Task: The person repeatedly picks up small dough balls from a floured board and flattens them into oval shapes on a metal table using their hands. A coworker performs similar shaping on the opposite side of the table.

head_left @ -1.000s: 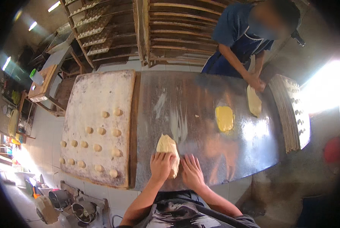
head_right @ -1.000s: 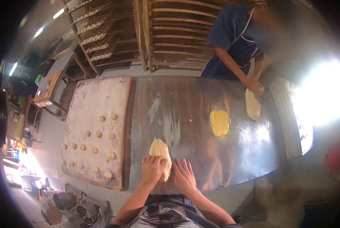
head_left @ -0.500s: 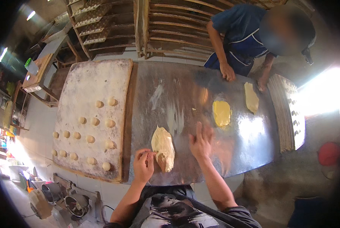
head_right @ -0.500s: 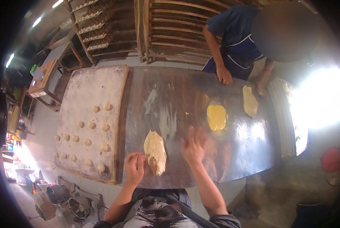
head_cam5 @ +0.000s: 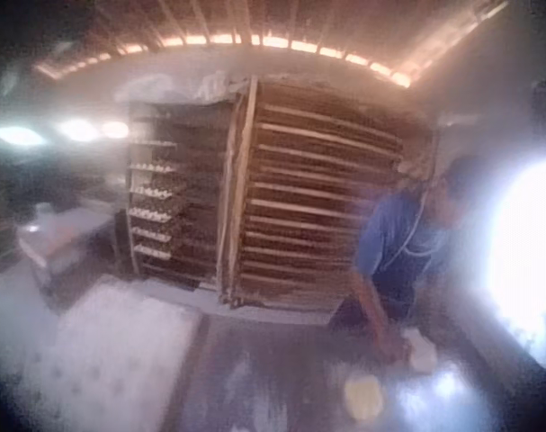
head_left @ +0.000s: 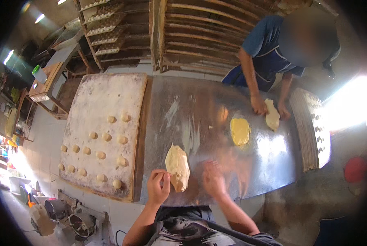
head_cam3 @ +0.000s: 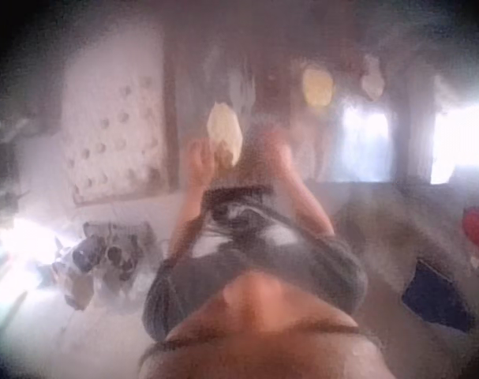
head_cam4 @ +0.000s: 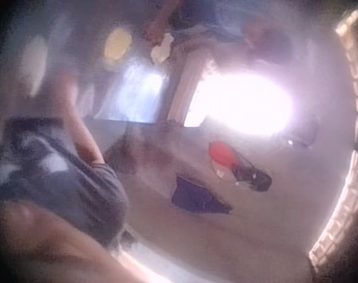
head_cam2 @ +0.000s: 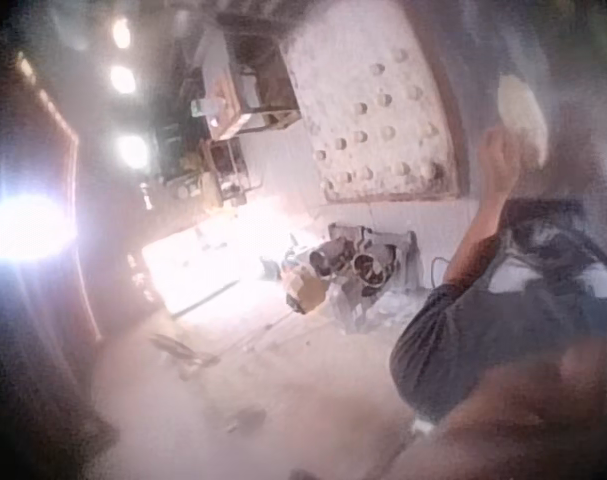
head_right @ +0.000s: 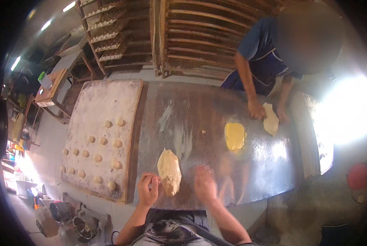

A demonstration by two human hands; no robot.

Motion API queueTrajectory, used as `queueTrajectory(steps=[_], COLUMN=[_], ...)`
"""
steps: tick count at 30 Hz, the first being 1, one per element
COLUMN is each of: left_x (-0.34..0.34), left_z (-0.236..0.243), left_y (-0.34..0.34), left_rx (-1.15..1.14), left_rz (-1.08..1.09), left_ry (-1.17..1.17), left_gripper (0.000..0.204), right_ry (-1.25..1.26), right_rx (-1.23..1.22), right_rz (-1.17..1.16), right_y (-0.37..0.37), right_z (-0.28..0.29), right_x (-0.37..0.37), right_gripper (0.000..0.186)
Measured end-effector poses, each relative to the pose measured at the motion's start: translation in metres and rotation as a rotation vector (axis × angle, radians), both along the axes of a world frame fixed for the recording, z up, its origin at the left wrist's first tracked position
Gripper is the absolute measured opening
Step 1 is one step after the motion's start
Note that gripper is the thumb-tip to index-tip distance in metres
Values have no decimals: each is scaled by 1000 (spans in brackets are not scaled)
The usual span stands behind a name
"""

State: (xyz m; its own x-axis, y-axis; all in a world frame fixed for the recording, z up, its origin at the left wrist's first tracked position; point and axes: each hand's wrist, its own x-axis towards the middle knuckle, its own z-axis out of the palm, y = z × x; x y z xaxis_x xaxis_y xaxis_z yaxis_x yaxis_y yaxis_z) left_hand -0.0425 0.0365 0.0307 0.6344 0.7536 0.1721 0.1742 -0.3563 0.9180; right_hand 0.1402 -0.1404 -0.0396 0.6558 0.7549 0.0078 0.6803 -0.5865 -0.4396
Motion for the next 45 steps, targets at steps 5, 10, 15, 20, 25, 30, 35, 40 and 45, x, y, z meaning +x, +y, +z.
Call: queueTrajectory(steps=[5, 10, 15, 20, 25, 30, 35, 40, 45], left_x=[2, -3, -8, -22, -6, 2, -1, -8, -18], left_z=[-8, -1, 0, 1, 6, -30, -42, -37, -50], left_y=[-1, 2, 0, -4, -34, -41, -38, -31, -17], left_rx=[-63, -12, -63, 158, 358, 369, 233, -2, -208], left_rz=[-19, 23, -27, -52, -191, -370, -451, -538, -514], left_ry=[53, -66, 33, 295, 522, 538, 531, 488, 229], left_gripper=[25, 25, 24, 15, 33, 50, 53, 52, 36], right_ry=[-179, -107, -205, 141, 5, -14, 53, 145, 324], right_rx=[80, 114, 181, 324, -96, 354, 1120, 50, 601], right_rz=[-222, -97, -251, -524, -341, 41, 324, 489, -79], right_y=[53, -1, 45, -9, 14, 156, 347, 416, 233], right_z=[16, 0, 12, 46, 36, 125, 270, 131, 102], right_x=[23, 14, 49, 24, 17, 12, -77, -94, -59], right_gripper=[69, 56, 58, 51, 41, 34, 29, 68, 36])
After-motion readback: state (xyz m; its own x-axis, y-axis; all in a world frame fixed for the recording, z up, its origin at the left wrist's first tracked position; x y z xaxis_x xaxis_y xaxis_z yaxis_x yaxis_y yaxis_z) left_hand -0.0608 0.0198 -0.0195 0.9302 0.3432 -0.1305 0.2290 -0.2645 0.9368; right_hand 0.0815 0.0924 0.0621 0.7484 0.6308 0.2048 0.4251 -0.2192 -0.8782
